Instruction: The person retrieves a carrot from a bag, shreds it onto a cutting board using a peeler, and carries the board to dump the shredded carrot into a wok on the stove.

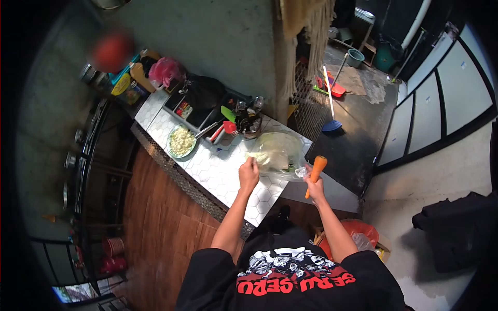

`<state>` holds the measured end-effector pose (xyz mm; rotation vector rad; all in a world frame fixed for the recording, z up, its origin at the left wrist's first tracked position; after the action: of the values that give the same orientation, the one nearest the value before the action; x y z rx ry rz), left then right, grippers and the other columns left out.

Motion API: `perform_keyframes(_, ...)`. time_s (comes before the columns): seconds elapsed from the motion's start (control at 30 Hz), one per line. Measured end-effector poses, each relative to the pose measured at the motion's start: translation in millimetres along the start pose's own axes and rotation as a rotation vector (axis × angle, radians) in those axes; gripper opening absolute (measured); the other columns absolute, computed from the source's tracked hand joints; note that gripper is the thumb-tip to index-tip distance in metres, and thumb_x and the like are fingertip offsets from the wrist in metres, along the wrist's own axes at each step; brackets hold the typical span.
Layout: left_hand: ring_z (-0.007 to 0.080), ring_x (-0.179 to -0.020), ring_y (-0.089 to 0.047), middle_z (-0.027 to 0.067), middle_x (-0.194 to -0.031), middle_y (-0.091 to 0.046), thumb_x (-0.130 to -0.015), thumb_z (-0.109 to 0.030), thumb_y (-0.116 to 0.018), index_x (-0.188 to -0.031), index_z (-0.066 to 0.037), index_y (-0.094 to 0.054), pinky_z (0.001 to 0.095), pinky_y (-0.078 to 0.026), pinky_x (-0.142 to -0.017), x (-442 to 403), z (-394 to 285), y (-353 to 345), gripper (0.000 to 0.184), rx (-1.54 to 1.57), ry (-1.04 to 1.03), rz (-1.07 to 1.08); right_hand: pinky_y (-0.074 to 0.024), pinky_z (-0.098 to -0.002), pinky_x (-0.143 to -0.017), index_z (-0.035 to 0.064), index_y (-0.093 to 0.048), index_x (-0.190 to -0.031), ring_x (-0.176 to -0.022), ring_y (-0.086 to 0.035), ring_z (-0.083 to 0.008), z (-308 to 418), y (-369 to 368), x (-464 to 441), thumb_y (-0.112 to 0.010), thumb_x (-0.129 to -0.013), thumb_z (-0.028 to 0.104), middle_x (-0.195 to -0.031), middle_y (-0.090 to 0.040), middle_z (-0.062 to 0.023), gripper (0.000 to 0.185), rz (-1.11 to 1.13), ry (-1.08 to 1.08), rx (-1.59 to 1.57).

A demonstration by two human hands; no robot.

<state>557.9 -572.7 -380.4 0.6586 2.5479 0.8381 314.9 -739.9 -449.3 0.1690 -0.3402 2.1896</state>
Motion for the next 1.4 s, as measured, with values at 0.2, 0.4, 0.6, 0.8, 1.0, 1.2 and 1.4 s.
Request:
perform_keyframes(0.2, 0.0226, -0.062, -0.069, 0.0143, -0.069, -0.068, -0.096, -0.010, -0.058, -0.092, 0.002, -0.066, 0.0326, -0.051, -0.057, -10.4, -59.7, 23.7, 0.015, 0.187, -0.053, -0.120, -0.0488, -0.0326, -0.092, 0.0099, -0.049, -0.092, -0.128, -0.051, -0.0210, -30.5, -17.3, 0.5, -0.058, -0.087, 0.005, -0.152, -0.043, -0.0161, 0.011, 0.060, -0.268, -0.043)
perform_keyframes(0.4, 0.0224, -0.068, -0.071, 0.0145, -0.074, -0.069, -0.095, -0.006, -0.057, -0.098, 0.003, -0.067, 0.0314, -0.054, -0.060, -21.6, -67.9, 25.9, 0.014, 0.309, -0.045, -0.216, -0.0489, -0.0272, -0.087, 0.0084, -0.052, -0.097, -0.099, -0.059, -0.0116, -20.9, -66.3, 2.7, -0.061, -0.088, 0.006, -0.133, -0.058, -0.0139, 0.013, 0.066, -0.255, -0.165)
perform_keyframes(0.6, 0.0275, -0.078, -0.069, 0.0179, -0.092, -0.068, -0.086, 0.002, -0.058, -0.104, 0.004, -0.067, 0.0331, -0.054, -0.068, -26.0, -60.6, 49.2, 0.020, 0.225, -0.132, -0.250, -0.0493, -0.0290, -0.087, 0.0129, -0.051, -0.104, -0.094, -0.060, -0.0119, -25.0, -114.1, 15.2, -0.065, -0.087, 0.005, -0.102, -0.059, -0.0015, 0.023, 0.192, -0.420, -0.426)
perform_keyframes(0.8, 0.0310, -0.091, -0.064, 0.0139, -0.097, -0.064, -0.084, -0.008, -0.066, -0.104, -0.004, -0.072, 0.0384, -0.052, -0.078, -2.8, -12.2, 32.7, 0.022, -0.089, -0.127, 0.073, -0.0490, -0.0299, -0.087, 0.0143, -0.051, -0.104, -0.095, -0.060, -0.0122, -70.3, -134.1, 9.1, -0.069, -0.088, 0.010, -0.103, -0.057, 0.0006, 0.024, 0.129, -0.444, -0.465)
perform_keyframes(1.0, 0.0353, -0.094, -0.061, 0.0174, -0.106, -0.060, -0.084, -0.014, -0.064, -0.099, -0.005, -0.072, 0.0436, -0.051, -0.076, 19.3, 6.5, 10.0, 0.020, -0.118, -0.266, 0.318, -0.0470, -0.0339, -0.096, 0.0129, -0.054, -0.106, -0.108, -0.055, -0.0141, -69.8, -146.0, 7.5, -0.065, -0.091, 0.011, -0.109, -0.055, -0.0011, 0.018, 0.079, -0.410, -0.201)
perform_keyframes(1.2, 0.0281, -0.087, -0.062, 0.0069, -0.095, -0.065, -0.080, -0.007, -0.066, -0.093, -0.007, -0.068, 0.0387, -0.052, -0.071, -26.2, -1.3, 83.9, 0.013, 0.106, -0.174, -0.075, -0.0454, -0.0205, -0.077, 0.0033, -0.057, -0.124, -0.082, -0.051, -0.0060, -61.4, -160.9, 8.3, -0.067, -0.090, 0.010, -0.112, -0.054, -0.0031, 0.035, -0.010, -0.260, 0.004)
perform_keyframes(1.4, 0.0301, -0.096, -0.061, 0.0101, -0.100, -0.066, -0.087, -0.014, -0.064, -0.101, -0.005, -0.067, 0.0391, -0.047, -0.085, -146.0, 4.9, 117.3, 0.017, 0.266, -0.197, -0.212, -0.0375, -0.0332, -0.105, 0.0015, -0.055, -0.134, -0.120, -0.052, -0.0195, -54.1, -178.8, 33.3, -0.071, -0.088, 0.015, -0.132, -0.057, -0.0109, 0.050, -0.067, -0.200, 0.344)
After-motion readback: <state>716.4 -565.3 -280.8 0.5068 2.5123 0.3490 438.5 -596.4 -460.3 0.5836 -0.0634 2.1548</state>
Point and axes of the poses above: each hand's wrist, its own x-axis away from the middle knuckle, its own y-axis out of the back of the hand, z = x × y, the point moved 9 cm from there along -x, towards the middle knuckle
